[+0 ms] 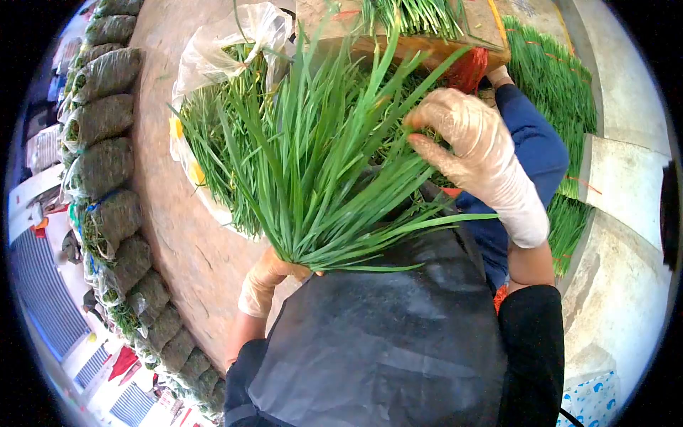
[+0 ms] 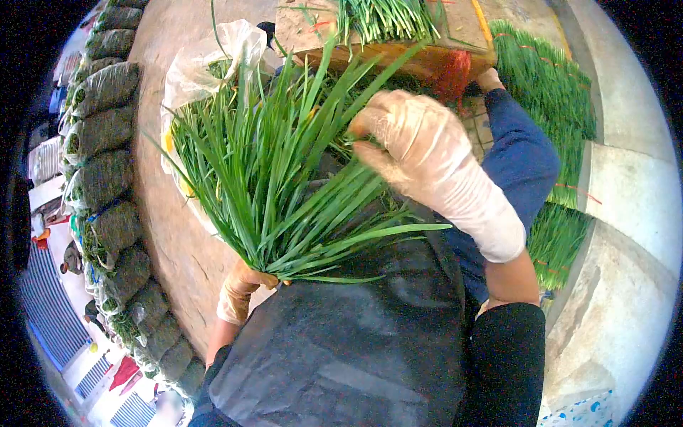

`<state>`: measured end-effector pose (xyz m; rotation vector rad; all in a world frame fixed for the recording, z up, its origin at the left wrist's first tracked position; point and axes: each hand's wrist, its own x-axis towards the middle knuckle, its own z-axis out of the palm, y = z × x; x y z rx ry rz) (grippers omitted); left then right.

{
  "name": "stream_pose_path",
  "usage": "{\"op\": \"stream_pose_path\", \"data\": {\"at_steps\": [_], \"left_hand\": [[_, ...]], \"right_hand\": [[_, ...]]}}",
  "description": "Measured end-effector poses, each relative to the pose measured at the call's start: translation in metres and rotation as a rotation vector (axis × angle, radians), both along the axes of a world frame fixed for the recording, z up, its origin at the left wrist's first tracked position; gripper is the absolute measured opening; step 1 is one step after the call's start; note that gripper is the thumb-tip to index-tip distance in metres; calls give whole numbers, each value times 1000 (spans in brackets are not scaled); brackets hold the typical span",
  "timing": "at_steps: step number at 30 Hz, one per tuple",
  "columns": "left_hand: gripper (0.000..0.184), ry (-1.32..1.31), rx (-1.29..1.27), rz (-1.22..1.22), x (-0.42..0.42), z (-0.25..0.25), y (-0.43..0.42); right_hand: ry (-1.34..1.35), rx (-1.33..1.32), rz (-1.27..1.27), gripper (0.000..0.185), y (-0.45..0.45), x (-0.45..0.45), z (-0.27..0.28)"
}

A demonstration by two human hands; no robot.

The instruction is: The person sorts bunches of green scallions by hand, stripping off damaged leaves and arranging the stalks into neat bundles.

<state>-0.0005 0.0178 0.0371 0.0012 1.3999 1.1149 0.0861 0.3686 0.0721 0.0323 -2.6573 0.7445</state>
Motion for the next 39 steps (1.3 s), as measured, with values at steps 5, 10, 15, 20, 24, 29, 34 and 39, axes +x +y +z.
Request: {"op": "stream_pose_path", "data": {"at_steps": [5, 10, 15, 20, 24, 29, 34, 39], "left_hand": [[53, -16, -24, -30, -3, 2, 0], [57, 21, 67, 26, 2, -1, -1], [54, 35, 8, -5, -2, -3, -15], [46, -4, -15, -40, -6, -11, -23], [48, 36, -77, -83, -7, 2, -11], [55, 31, 71, 51, -2, -5, -17], [59, 38, 5, 15, -5, -4, -22], [57, 50, -59, 23, -8, -5, -23]], "right_hand": [[228, 230, -133, 35, -8, -3, 13], [130, 211, 108, 24, -19, -27, 1], [32, -671, 54, 12, 8, -8, 6], [-313, -5, -182, 39, 12, 11, 25], [-43, 199, -34, 48, 1, -10, 18], [75, 303, 104, 23, 1, -33, -4], [-24, -350, -42, 18, 32, -15, 6], [-107, -160, 27, 21, 12, -4, 3]]}}
